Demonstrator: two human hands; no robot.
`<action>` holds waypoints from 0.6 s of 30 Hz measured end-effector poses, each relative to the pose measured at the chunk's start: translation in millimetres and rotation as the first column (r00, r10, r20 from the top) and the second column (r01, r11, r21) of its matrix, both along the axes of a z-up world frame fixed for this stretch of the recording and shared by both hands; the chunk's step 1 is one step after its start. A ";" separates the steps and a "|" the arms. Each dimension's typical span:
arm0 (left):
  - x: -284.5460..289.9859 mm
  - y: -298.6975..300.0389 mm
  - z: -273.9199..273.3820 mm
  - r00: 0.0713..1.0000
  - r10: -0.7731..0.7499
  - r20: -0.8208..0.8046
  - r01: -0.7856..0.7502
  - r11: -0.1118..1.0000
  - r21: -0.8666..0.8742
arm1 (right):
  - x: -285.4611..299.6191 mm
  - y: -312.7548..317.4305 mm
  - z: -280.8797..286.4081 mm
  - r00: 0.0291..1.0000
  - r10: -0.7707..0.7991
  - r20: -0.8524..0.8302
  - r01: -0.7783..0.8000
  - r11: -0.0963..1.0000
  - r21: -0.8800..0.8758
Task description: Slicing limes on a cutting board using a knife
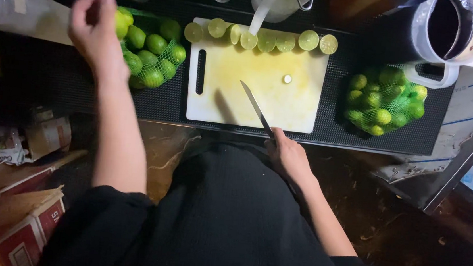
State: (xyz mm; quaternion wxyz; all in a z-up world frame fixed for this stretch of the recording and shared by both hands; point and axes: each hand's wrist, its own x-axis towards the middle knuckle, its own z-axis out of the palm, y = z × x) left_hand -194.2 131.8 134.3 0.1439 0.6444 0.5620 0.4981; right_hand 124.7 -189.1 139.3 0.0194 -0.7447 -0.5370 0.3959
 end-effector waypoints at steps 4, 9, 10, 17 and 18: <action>43.0 -51.4 10.8 -0.038 0.367 0.929 0.644 0.720 -0.258 | 6.0 0.7 -2.0 1.000 -0.020 -0.008 0.020 1.000 0.003; 120.5 -138.2 -44.5 0.639 -0.118 0.760 0.658 0.597 -0.460 | 8.6 6.1 21.0 0.996 -0.086 0.006 0.086 0.996 -0.028; 126.6 -144.4 -62.5 0.814 -0.333 0.476 0.560 0.665 -0.493 | 8.9 5.6 21.2 0.994 -0.108 0.013 0.108 0.994 -0.029; 142.4 -165.6 -199.0 0.902 -0.428 -0.052 0.430 0.903 0.025 | 10.9 -3.5 10.8 0.994 -0.046 0.096 0.051 0.998 -0.044; 138.5 -164.1 -186.7 0.903 -0.426 -0.052 0.427 0.904 0.019 | 11.1 -5.1 5.1 0.995 -0.043 0.094 0.048 0.998 -0.049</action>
